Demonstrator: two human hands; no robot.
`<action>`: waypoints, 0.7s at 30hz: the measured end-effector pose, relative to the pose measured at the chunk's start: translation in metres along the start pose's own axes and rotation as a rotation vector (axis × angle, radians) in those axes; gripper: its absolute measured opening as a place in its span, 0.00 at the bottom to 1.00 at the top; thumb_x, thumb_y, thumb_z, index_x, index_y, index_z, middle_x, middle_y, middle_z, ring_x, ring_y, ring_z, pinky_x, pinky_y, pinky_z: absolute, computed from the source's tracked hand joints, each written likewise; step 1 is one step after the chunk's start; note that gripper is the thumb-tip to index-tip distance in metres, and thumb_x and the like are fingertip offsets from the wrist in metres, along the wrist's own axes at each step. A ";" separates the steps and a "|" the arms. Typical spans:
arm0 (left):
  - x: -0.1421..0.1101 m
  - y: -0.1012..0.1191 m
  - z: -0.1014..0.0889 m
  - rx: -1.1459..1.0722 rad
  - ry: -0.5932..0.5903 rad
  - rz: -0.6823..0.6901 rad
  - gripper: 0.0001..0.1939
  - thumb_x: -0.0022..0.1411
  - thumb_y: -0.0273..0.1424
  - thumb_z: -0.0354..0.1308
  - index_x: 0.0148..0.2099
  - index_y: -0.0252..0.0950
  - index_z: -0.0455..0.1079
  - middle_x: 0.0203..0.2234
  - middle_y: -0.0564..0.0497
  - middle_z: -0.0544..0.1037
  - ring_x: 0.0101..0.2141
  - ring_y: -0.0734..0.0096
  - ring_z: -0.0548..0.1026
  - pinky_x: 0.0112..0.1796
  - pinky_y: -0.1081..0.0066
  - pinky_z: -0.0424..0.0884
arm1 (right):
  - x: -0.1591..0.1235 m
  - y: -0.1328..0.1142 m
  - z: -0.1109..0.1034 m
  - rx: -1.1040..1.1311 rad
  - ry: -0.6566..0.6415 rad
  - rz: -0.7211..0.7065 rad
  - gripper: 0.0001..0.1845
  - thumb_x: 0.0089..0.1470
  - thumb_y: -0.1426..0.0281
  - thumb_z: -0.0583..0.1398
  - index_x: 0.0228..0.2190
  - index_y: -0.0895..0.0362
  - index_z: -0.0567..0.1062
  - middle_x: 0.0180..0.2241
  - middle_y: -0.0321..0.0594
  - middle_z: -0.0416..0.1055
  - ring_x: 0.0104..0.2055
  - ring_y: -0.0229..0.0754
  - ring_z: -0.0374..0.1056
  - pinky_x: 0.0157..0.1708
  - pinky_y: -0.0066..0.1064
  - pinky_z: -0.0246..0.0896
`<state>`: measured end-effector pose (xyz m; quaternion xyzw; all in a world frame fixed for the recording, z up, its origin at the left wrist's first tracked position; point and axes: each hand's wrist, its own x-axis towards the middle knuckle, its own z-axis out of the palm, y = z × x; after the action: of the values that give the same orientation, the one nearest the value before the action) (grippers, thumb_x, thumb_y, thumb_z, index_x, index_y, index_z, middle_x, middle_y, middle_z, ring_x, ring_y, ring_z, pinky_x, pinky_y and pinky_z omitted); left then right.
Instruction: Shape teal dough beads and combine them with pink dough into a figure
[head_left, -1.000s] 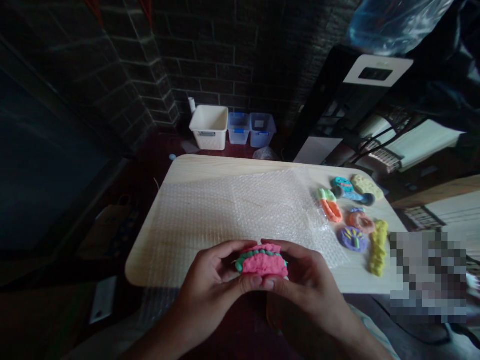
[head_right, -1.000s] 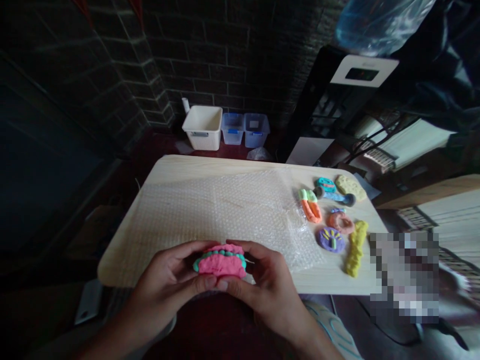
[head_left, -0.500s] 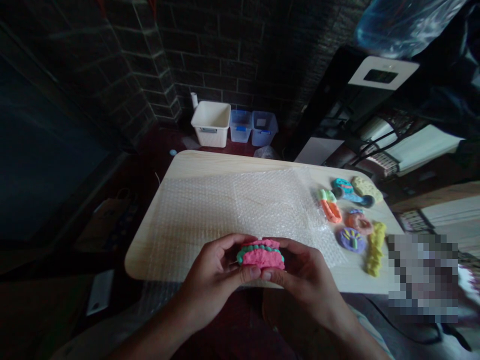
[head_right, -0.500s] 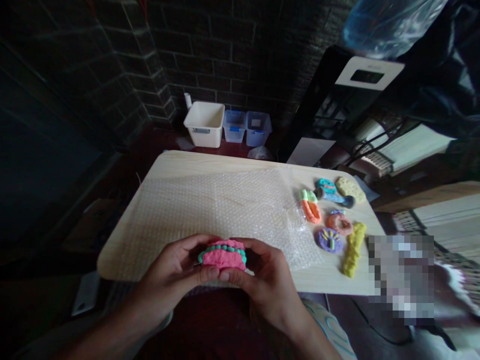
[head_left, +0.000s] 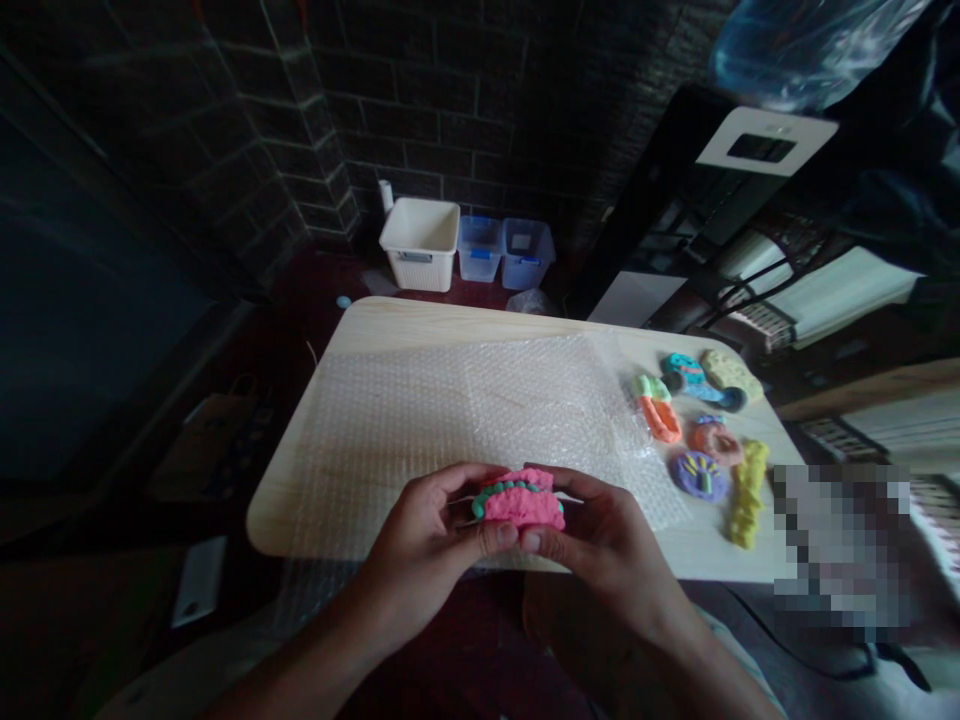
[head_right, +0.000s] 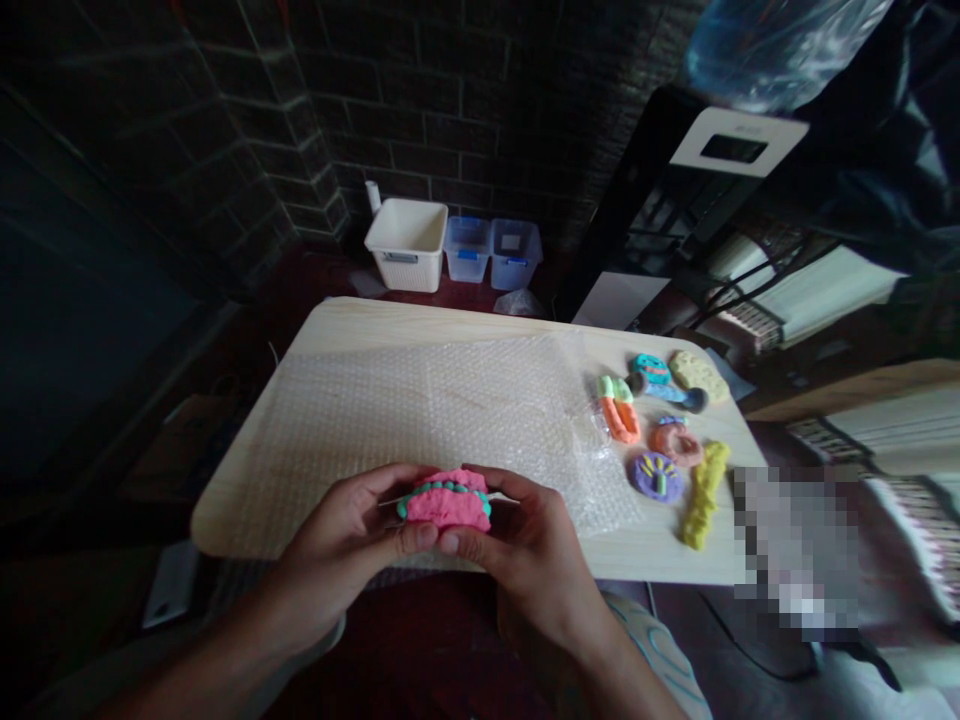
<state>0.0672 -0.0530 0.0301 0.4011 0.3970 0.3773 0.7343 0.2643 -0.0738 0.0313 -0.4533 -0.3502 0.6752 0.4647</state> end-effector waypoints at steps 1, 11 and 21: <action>0.000 0.000 0.000 -0.003 0.003 -0.009 0.21 0.61 0.34 0.76 0.54 0.36 0.80 0.49 0.42 0.86 0.49 0.55 0.84 0.50 0.62 0.78 | 0.000 0.001 -0.001 0.010 -0.004 0.015 0.27 0.43 0.68 0.81 0.47 0.53 0.85 0.42 0.43 0.88 0.41 0.48 0.85 0.45 0.37 0.82; 0.002 0.002 -0.001 0.004 0.019 -0.028 0.23 0.57 0.34 0.79 0.53 0.34 0.80 0.48 0.42 0.86 0.47 0.57 0.84 0.47 0.65 0.78 | 0.002 0.003 -0.010 -0.191 -0.007 -0.052 0.26 0.48 0.67 0.80 0.50 0.52 0.85 0.45 0.45 0.86 0.44 0.46 0.83 0.45 0.35 0.80; -0.001 0.002 -0.003 0.091 -0.062 0.054 0.21 0.67 0.37 0.71 0.60 0.39 0.79 0.58 0.41 0.83 0.58 0.52 0.81 0.56 0.61 0.79 | 0.000 0.001 -0.008 -0.240 -0.021 -0.155 0.24 0.53 0.64 0.77 0.51 0.51 0.84 0.47 0.44 0.85 0.48 0.48 0.81 0.50 0.40 0.78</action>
<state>0.0638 -0.0526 0.0313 0.4565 0.3797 0.3659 0.7167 0.2716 -0.0736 0.0275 -0.4702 -0.4670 0.5953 0.4544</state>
